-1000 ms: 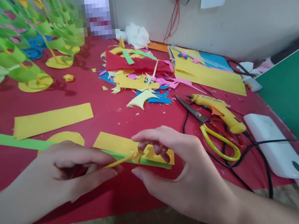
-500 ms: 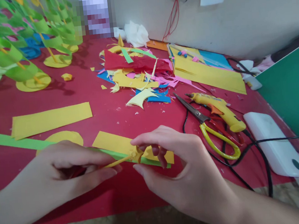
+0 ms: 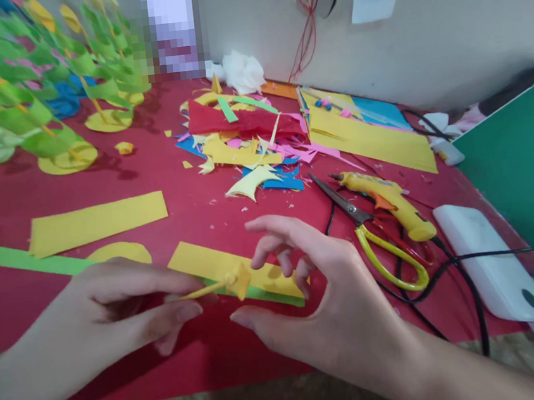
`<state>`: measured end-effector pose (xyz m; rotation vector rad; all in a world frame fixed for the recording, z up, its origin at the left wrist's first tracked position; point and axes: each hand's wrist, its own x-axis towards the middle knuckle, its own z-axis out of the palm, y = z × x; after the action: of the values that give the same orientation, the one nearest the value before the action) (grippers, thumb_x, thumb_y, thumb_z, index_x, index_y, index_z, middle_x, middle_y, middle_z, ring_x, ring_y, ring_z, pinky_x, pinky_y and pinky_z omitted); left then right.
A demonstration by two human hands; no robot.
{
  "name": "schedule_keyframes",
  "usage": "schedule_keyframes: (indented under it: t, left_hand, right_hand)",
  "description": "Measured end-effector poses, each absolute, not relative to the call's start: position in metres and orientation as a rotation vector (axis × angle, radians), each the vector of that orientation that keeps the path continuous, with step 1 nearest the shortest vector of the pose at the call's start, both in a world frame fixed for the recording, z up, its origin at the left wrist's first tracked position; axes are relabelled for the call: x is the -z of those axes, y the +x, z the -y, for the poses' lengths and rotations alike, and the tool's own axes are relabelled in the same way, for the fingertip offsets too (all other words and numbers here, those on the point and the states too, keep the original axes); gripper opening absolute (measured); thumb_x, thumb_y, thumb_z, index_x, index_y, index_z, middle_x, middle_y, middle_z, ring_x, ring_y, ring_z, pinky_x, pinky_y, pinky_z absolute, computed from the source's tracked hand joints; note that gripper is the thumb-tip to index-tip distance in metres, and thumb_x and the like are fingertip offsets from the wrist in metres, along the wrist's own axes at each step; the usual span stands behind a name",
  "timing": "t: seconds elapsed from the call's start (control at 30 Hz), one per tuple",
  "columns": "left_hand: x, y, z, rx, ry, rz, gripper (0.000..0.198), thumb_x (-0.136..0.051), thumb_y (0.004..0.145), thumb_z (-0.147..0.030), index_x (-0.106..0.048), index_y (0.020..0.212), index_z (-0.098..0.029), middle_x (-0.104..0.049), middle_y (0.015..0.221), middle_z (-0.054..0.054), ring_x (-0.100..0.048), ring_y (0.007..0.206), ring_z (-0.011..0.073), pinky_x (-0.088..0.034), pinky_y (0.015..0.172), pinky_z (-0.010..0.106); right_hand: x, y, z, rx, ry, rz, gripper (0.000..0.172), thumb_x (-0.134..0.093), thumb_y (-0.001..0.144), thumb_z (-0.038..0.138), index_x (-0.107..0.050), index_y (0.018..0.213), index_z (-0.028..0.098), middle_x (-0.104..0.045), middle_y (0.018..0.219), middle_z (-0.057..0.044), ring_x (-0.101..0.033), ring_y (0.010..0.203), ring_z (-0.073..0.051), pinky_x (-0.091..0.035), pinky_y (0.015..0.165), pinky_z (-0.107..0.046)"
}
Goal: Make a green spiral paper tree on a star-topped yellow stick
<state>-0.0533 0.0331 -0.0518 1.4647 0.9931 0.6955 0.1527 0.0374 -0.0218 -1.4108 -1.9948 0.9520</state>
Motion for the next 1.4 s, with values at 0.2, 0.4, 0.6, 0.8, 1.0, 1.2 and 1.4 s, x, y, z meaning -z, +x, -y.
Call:
schedule_keyframes:
  t: [0.2,0.4,0.6,0.8,1.0,1.2,1.4]
  left_hand:
    - [0.046,-0.055,-0.036,-0.945,1.487,-0.957,0.012,-0.06,0.077,-0.017,-0.068,0.073,-0.025,-0.056,0.083,-0.002,-0.055,0.077,0.0098,-0.044,0.069,0.014]
    - [0.035,-0.061,-0.046,-1.008,1.388,-1.003,0.015,-0.058,0.078,-0.021,-0.064,0.064,-0.021,-0.047,0.073,0.0,-0.045,0.067,0.011,-0.039,0.056,0.019]
    - [0.036,-0.059,-0.06,-1.311,1.107,-1.097,0.009,-0.067,0.071,-0.032,-0.067,0.067,-0.024,-0.049,0.077,0.0,-0.048,0.076,0.013,-0.042,0.071,0.022]
    - [0.023,-0.042,-0.056,-1.354,1.017,-1.141,0.021,-0.068,0.068,-0.041,-0.068,0.07,-0.021,-0.054,0.074,0.001,-0.053,0.075,0.0136,-0.046,0.068,0.022]
    - [0.026,-0.044,-0.047,-1.287,1.138,-1.198,0.025,-0.056,0.079,-0.041,-0.064,0.09,-0.021,-0.061,0.087,0.004,-0.058,0.086,0.0166,-0.048,0.076,0.026]
    - [0.039,-0.076,-0.033,-1.123,1.629,-1.308,0.023,-0.048,0.086,-0.026,-0.051,0.109,-0.026,-0.058,0.105,0.005,-0.055,0.098,0.0181,-0.046,0.08,0.027]
    - [0.044,-0.114,-0.041,-0.896,2.333,-1.297,0.015,-0.048,0.082,-0.014,-0.06,0.087,-0.022,-0.061,0.088,0.004,-0.05,0.088,0.0211,-0.038,0.083,0.037]
  right_hand:
    - [0.024,0.148,-0.042,-1.042,-1.342,2.006,0.016,-0.067,0.067,0.021,-0.059,0.081,0.02,-0.061,0.076,-0.001,-0.054,0.063,-0.011,-0.044,0.054,-0.02]
    - [0.029,0.139,-0.046,-1.214,-1.358,1.944,0.005,-0.059,0.071,0.018,-0.062,0.075,0.016,-0.057,0.066,-0.001,-0.047,0.054,-0.01,-0.038,0.049,-0.021]
    - [0.032,0.107,-0.058,-1.22,-1.153,1.817,0.013,-0.056,0.075,0.02,-0.066,0.082,0.017,-0.06,0.073,-0.002,-0.052,0.062,-0.012,-0.041,0.056,-0.021]
    - [0.032,0.071,-0.074,-1.209,-0.964,1.783,0.012,-0.053,0.074,0.014,-0.063,0.08,0.015,-0.062,0.07,-0.001,-0.054,0.064,-0.011,-0.043,0.06,-0.02]
    - [0.028,0.068,-0.072,-1.17,-0.962,1.813,0.011,-0.05,0.077,0.017,-0.06,0.074,0.013,-0.061,0.066,-0.001,-0.054,0.061,-0.011,-0.043,0.055,-0.018]
    - [0.02,0.093,-0.093,-0.903,-1.014,2.111,0.016,-0.047,0.082,0.017,-0.061,0.073,0.014,-0.06,0.067,-0.001,-0.052,0.062,-0.013,-0.04,0.058,-0.022]
    - [0.041,0.1,-0.12,-0.585,-1.018,2.453,0.02,-0.044,0.083,0.012,-0.063,0.085,0.014,-0.062,0.083,-0.009,-0.055,0.08,-0.019,-0.041,0.072,-0.031]
